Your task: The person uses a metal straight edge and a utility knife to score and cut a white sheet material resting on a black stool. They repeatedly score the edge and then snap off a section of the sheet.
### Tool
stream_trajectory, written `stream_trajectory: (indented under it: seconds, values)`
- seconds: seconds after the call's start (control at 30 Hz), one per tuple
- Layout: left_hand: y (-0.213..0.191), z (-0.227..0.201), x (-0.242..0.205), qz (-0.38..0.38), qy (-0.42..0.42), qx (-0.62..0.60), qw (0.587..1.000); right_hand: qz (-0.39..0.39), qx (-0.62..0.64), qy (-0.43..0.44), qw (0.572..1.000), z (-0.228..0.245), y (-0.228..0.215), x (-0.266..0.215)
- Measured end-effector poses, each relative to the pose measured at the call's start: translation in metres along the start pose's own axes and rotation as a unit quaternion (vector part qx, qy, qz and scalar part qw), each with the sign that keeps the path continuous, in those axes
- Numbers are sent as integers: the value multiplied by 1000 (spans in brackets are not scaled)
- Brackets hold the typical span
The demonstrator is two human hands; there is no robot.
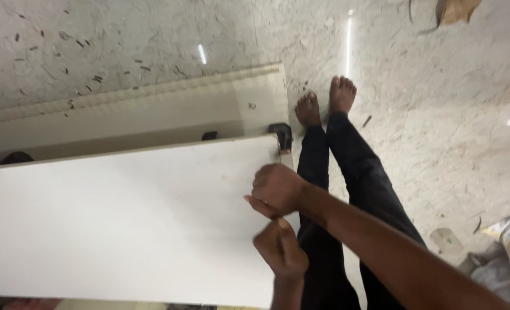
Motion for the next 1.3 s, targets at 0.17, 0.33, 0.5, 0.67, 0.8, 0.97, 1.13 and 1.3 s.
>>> stream_trajectory:
  seconds: [0.17, 0.33, 0.5, 0.67, 0.8, 0.97, 1.13, 1.3]
  values:
    - [-24, 3, -9, -18, 13, -147, 989, -294, 8, -3, 956, 4, -37, -30]
    - [-36, 1, -20, -33, -26, -213, 976, -354, 47, 312, 880, -41, -57, -58]
    - [-38, 4, -21, -33, -10, -216, 976, -222, 27, 284, 932, -61, -34, -38]
    - [-33, 4, -24, -30, -36, -216, 975, -159, 41, 323, 932, -76, -24, -31]
    - [-31, 8, -28, -32, -23, -216, 976, -204, 25, 222, 953, -78, -24, -31]
    - [-30, 3, -26, -44, -24, -220, 974, -284, 24, 179, 942, -68, -23, -39]
    - [-35, 3, -27, -53, -30, -209, 976, -372, 23, 189, 908, -62, -28, -67]
    - [-29, 7, -25, -64, -4, -243, 968, -424, 146, 428, 785, -105, -64, -113]
Point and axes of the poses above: each hand's wrist, its own x-axis towards the middle knuckle, its own y-axis out of the palm, z = x × y, the point moved 4 cm from there along x, towards the middle knuckle, and after that the axes turned 4 degrees about -x, right-handed, at the moved point
